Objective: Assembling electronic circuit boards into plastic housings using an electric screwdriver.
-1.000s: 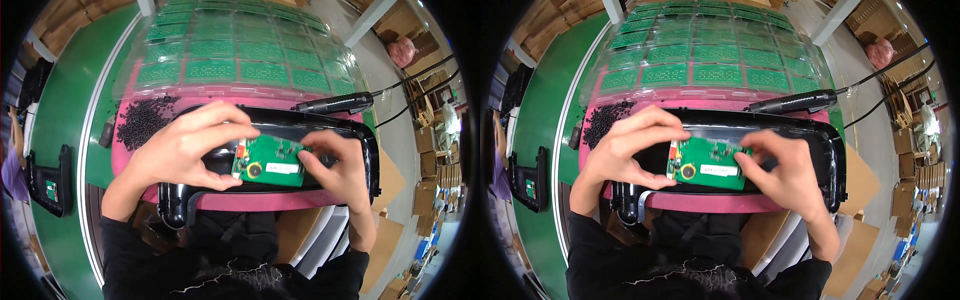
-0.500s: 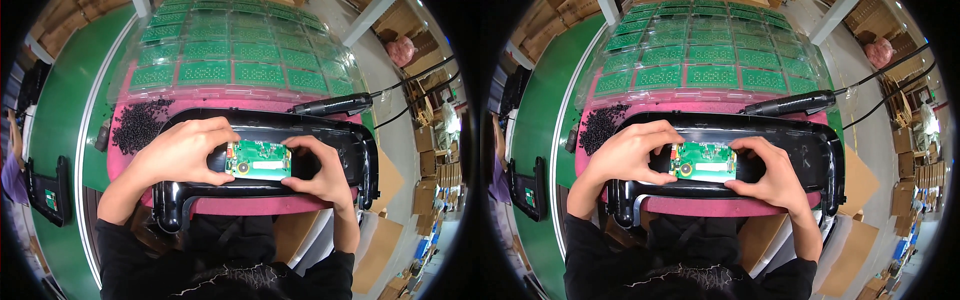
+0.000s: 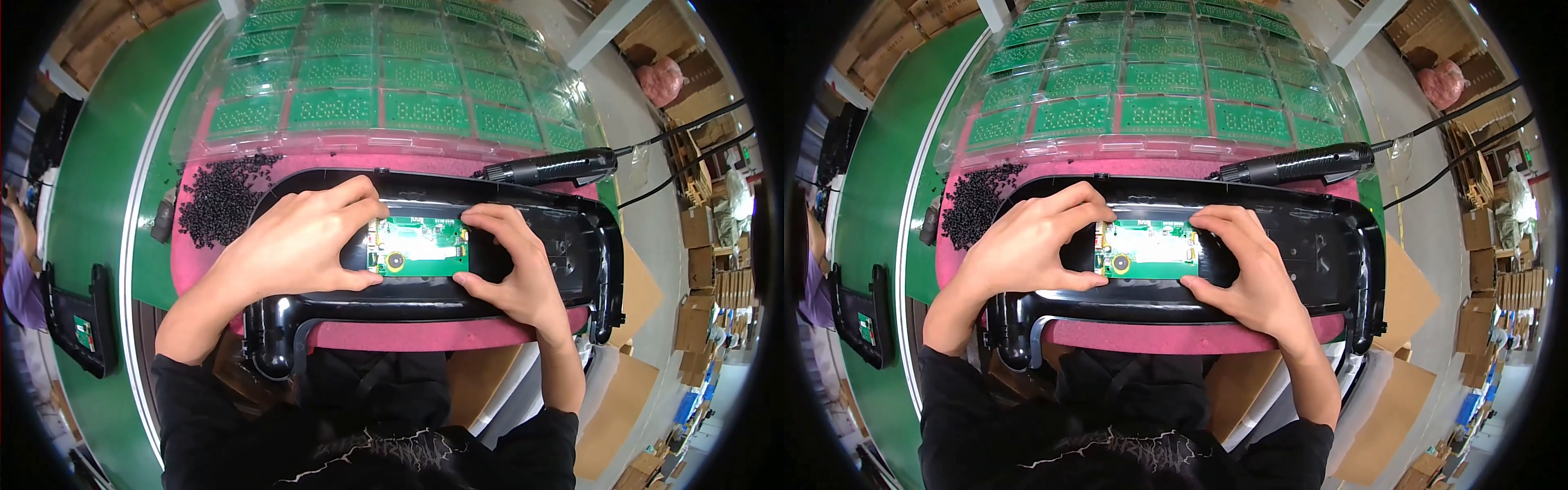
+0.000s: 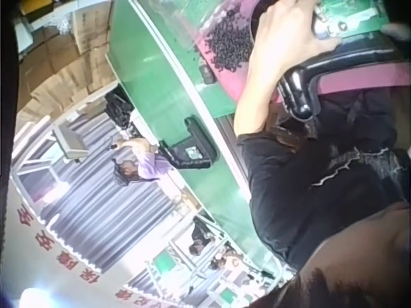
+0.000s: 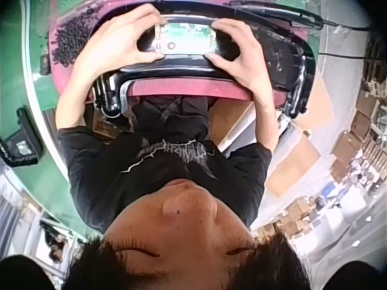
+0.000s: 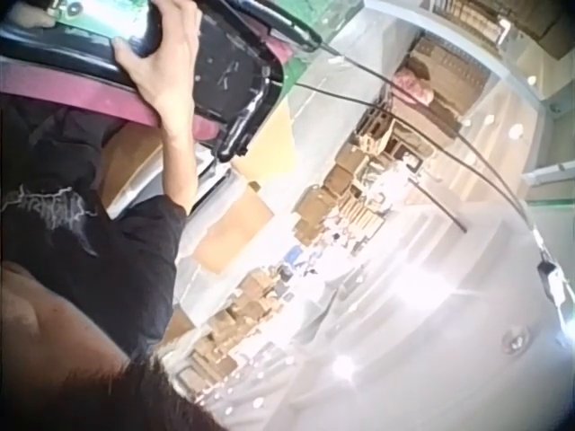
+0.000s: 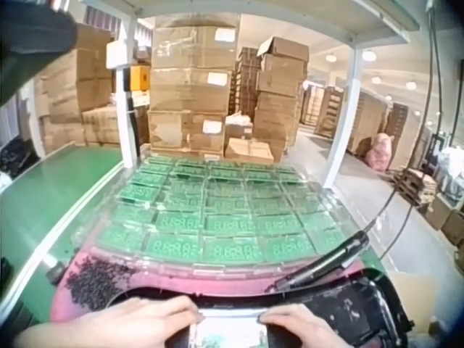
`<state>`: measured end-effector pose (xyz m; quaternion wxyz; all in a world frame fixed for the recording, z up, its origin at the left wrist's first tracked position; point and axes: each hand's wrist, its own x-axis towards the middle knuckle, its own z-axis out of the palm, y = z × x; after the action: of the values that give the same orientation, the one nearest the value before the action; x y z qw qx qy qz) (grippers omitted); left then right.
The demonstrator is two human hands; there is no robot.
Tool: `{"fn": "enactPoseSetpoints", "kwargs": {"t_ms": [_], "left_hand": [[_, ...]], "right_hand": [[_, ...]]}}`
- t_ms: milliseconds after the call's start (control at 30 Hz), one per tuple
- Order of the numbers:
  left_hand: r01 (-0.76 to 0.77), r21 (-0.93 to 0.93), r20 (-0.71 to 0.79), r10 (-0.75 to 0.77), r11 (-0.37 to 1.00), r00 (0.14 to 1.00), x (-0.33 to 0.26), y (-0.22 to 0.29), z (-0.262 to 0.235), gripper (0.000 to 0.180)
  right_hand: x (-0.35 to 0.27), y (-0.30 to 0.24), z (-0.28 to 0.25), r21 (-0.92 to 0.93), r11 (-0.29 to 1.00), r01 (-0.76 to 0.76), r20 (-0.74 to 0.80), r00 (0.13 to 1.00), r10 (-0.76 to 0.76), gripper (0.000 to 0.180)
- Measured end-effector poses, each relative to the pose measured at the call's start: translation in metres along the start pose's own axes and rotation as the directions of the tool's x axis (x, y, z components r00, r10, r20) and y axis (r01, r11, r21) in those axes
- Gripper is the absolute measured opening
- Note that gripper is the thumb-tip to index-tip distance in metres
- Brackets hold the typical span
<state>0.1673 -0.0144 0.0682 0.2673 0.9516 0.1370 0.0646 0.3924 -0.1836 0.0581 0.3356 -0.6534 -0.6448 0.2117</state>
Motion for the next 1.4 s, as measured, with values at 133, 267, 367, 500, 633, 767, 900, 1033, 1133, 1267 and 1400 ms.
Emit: {"fn": "enactPoseSetpoints", "kwargs": {"t_ms": [133, 267, 367, 500, 633, 767, 900, 1033, 1133, 1267, 1400], "left_hand": [[0.022, -0.003, 0.02, -0.022, 1.0, 1.0, 0.001, 0.002, -0.003, 0.059], [0.01, 0.003, 0.013, -0.01, 1.0, 1.0, -0.002, 0.0, 0.0, 0.058], [0.026, 0.003, 0.032, -0.026, 1.0, 0.999, -0.003, 0.002, -0.002, 0.058], [0.053, 0.017, 0.043, -0.053, 0.998, 0.998, -0.008, 0.009, 0.0, 0.058], [0.004, 0.018, -0.056, -0.003, 1.0, 0.998, -0.018, 0.011, 0.009, 0.056], [0.02, -0.024, -0.23, -0.025, 1.0, 0.973, -0.019, -0.001, -0.023, 0.032], [0.309, 0.128, -0.449, -0.223, 0.942, 0.865, -0.037, -0.032, -0.041, 0.015], [0.393, 0.253, -0.362, -0.29, 0.884, 0.886, -0.043, -0.048, -0.038, 0.027], [0.444, 0.255, -0.395, -0.327, 0.859, 0.859, -0.041, -0.057, -0.027, 0.022], [0.478, 0.32, -0.468, -0.302, 0.818, 0.831, -0.036, -0.063, -0.014, 0.016], [0.477, 0.288, -0.435, -0.33, 0.831, 0.837, -0.033, -0.067, -0.019, 0.016]], "right_hand": [[0.001, 0.0, -0.001, -0.009, 1.0, 0.004, 0.0, 1.0, -0.004, 0.056], [0.0, -0.001, 0.002, -0.02, 1.0, -0.004, 0.004, 1.0, 0.004, 0.056], [-0.001, -0.003, 0.002, -0.025, 1.0, -0.005, 0.002, 1.0, 0.006, 0.056], [-0.008, -0.005, 0.004, -0.047, 0.999, -0.001, -0.003, 1.0, 0.001, 0.058], [-0.015, -0.012, 0.005, -0.054, 0.998, -0.008, -0.011, 1.0, 0.007, 0.062], [-0.009, -0.012, -0.032, -0.022, 0.991, -0.131, -0.43, 0.896, 0.108, 0.053], [-0.011, 0.04, -0.089, -0.631, 0.613, -0.475, -0.55, 0.831, 0.079, 0.05], [0.014, 0.046, -0.103, -0.037, 0.942, -0.333, -0.303, 0.902, 0.307, 0.048], [0.032, 0.043, -0.094, 0.204, 0.955, -0.214, -0.504, 0.814, 0.29, 0.042], [0.077, 0.02, -0.042, 0.374, 0.862, 0.344, -0.726, 0.687, 0.041, 0.045], [0.094, 0.003, -0.017, 0.782, 0.611, 0.124, -0.336, 0.909, 0.247, 0.033]]}}
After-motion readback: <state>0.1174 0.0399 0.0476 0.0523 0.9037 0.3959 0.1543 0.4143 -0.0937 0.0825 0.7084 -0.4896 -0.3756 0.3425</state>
